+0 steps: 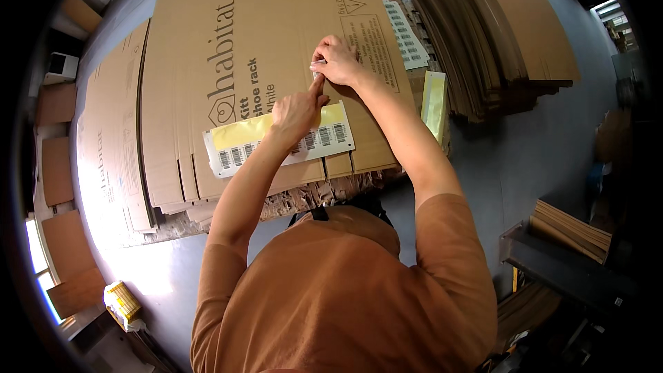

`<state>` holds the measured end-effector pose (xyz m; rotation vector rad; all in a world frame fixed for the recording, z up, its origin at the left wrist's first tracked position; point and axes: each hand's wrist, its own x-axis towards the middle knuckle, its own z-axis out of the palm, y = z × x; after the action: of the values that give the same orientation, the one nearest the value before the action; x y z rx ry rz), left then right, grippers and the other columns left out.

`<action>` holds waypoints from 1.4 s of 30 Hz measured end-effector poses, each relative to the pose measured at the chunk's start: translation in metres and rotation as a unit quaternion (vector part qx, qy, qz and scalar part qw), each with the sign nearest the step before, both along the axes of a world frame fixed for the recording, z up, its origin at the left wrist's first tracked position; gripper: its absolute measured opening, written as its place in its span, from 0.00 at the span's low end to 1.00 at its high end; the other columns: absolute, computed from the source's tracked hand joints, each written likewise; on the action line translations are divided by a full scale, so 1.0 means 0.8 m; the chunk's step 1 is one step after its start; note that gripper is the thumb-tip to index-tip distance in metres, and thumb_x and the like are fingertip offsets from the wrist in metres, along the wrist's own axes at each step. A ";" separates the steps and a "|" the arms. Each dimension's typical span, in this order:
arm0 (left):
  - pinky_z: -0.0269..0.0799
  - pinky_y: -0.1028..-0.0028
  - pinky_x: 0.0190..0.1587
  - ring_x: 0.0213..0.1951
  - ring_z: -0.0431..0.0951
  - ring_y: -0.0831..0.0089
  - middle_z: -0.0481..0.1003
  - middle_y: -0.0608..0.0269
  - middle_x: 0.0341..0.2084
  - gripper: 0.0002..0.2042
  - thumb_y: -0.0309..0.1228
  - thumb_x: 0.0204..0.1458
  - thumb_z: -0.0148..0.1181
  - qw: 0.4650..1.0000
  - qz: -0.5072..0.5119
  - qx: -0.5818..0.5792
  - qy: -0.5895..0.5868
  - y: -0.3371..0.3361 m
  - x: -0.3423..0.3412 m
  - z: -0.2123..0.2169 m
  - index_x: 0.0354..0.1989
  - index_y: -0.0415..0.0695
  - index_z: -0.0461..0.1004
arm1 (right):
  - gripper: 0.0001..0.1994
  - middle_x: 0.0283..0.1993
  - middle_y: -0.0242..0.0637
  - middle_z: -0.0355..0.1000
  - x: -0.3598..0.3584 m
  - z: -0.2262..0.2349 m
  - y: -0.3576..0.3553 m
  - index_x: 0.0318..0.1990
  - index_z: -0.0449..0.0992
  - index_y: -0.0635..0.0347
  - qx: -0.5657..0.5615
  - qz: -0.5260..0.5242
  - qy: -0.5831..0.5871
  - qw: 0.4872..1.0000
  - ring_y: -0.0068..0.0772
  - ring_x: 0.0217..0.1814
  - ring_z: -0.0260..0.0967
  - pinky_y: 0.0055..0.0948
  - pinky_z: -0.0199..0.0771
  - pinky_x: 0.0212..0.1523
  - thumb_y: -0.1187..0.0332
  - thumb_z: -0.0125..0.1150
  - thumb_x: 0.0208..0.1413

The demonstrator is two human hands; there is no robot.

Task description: The person applies barcode stickers to a stack of flat-packed cardboard boxes in a warehouse. They peel individual labels from a sheet and press them onto the top box, repeating the process for multiple units.

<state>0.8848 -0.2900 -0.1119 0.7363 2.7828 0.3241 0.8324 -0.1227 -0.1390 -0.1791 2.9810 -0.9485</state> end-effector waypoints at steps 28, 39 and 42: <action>0.60 0.55 0.57 0.52 0.69 0.52 0.70 0.46 0.49 0.23 0.44 0.57 0.55 0.932 0.223 0.213 0.190 -0.160 0.029 0.028 0.58 0.45 0.66 | 0.23 0.55 0.30 0.73 0.201 0.029 -0.023 0.57 0.73 0.57 -0.454 -0.027 -0.071 0.888 0.16 0.44 0.69 0.20 0.73 0.47 0.76 0.64 0.52; 0.77 0.70 0.45 0.45 0.76 0.70 0.75 0.55 0.43 0.43 0.15 0.45 0.64 0.759 0.208 0.574 -0.226 -0.263 0.084 0.050 0.70 0.48 0.47 | 0.23 0.47 0.32 0.74 0.208 0.022 -0.007 0.58 0.71 0.59 -0.519 -0.063 -0.071 0.849 0.16 0.42 0.69 0.18 0.71 0.44 0.77 0.64 0.53; 0.78 0.72 0.48 0.45 0.76 0.72 0.76 0.56 0.41 0.39 0.14 0.44 0.64 0.747 0.162 0.588 -0.264 -0.259 0.083 0.055 0.67 0.44 0.56 | 0.21 0.39 0.29 0.76 0.211 0.023 0.001 0.57 0.73 0.59 -0.524 -0.075 -0.060 0.846 0.14 0.37 0.70 0.16 0.70 0.39 0.76 0.65 0.53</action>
<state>0.9511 -0.4972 -0.0675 0.2178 1.8556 2.0677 1.0015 -0.1220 -0.1203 0.1222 2.0333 -2.3713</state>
